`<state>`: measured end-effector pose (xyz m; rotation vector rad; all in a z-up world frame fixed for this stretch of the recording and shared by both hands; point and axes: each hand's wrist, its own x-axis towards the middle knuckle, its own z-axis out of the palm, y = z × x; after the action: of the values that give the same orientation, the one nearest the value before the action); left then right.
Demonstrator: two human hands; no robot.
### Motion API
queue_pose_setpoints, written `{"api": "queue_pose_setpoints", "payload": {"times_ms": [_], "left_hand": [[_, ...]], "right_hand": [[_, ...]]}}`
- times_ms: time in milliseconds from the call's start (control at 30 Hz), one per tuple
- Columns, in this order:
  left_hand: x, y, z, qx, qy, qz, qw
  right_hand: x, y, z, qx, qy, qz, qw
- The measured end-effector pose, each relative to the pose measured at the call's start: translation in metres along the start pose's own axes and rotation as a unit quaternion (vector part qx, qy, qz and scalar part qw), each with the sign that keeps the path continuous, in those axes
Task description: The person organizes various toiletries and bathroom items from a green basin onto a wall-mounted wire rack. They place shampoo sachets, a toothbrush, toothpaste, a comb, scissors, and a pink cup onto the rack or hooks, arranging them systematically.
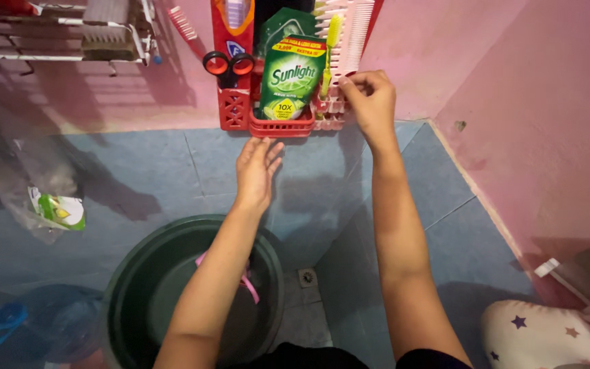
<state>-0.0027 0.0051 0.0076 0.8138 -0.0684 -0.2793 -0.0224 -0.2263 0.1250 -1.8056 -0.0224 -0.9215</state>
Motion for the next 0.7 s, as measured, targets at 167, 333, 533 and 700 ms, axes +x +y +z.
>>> {"api": "queue_pose_setpoints", "payload": {"times_ms": [167, 333, 533, 700], "left_hand": [[-0.002, -0.003, -0.008, 0.0, -0.021, -0.008, 1.0], [-0.013, 0.004, -0.018, 0.01, -0.051, -0.021, 0.998], [-0.035, 0.024, -0.045, 0.007, -0.055, -0.035, 0.998], [-0.071, 0.041, -0.103, 0.026, -0.027, -0.035, 0.999]], "right_hand": [[-0.027, -0.005, -0.006, -0.064, 0.056, -0.062, 0.994], [-0.09, 0.002, 0.01, 0.004, 0.08, -0.051, 0.995], [-0.177, -0.012, 0.053, -0.036, 0.079, 0.002, 0.996], [-0.253, -0.012, 0.099, -0.057, -0.056, -0.022, 0.997]]}}
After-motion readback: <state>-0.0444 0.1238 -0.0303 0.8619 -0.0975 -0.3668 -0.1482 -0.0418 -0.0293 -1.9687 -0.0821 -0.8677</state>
